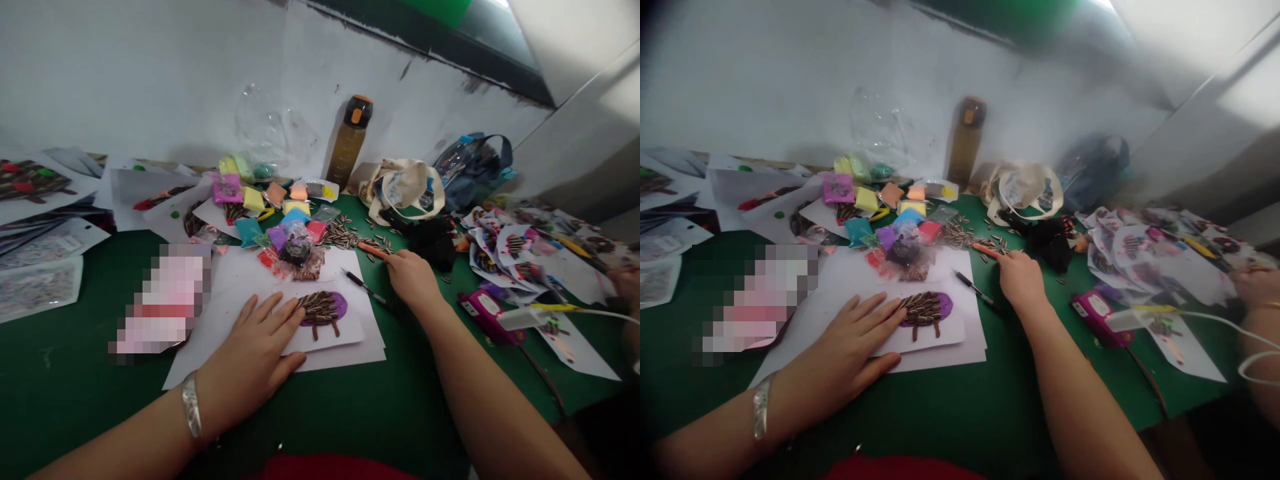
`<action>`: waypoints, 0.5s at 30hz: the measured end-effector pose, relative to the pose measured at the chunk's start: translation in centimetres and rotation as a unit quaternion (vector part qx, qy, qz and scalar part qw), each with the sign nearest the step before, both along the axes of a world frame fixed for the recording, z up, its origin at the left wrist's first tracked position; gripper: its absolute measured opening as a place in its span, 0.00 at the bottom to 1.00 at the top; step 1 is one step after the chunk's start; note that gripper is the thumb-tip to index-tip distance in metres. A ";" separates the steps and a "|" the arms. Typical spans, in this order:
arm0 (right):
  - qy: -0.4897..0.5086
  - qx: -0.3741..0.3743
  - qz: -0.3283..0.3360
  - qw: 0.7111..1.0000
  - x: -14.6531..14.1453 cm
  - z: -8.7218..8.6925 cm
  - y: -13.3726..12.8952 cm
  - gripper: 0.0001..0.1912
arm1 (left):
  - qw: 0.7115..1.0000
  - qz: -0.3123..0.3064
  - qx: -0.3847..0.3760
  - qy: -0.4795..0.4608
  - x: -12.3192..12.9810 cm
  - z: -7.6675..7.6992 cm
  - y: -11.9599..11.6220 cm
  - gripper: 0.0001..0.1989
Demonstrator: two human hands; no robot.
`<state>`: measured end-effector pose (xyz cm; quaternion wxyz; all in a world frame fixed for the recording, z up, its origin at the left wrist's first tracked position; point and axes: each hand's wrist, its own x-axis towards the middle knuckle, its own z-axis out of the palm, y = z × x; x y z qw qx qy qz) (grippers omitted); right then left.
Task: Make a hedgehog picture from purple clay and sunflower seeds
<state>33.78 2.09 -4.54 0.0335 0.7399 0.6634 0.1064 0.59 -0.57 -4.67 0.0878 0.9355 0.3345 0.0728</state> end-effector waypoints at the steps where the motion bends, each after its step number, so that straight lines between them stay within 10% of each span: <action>1: 0.002 0.008 -0.002 1.000 -0.1 0.0 -0.1 0.15 | 1.000 0.001 0.000 0.002 0.0 0.0 0.0 0.26; 7: 0.191 0.102 0.003 0.976 -3.6 1.9 -2.1 0.15 | 1.000 -0.003 0.003 0.012 0.0 0.0 0.0 0.27; 15: 0.403 0.011 0.178 0.898 -7.7 1.3 -3.5 0.13 | 1.000 0.001 0.000 0.000 0.0 0.0 -0.1 0.26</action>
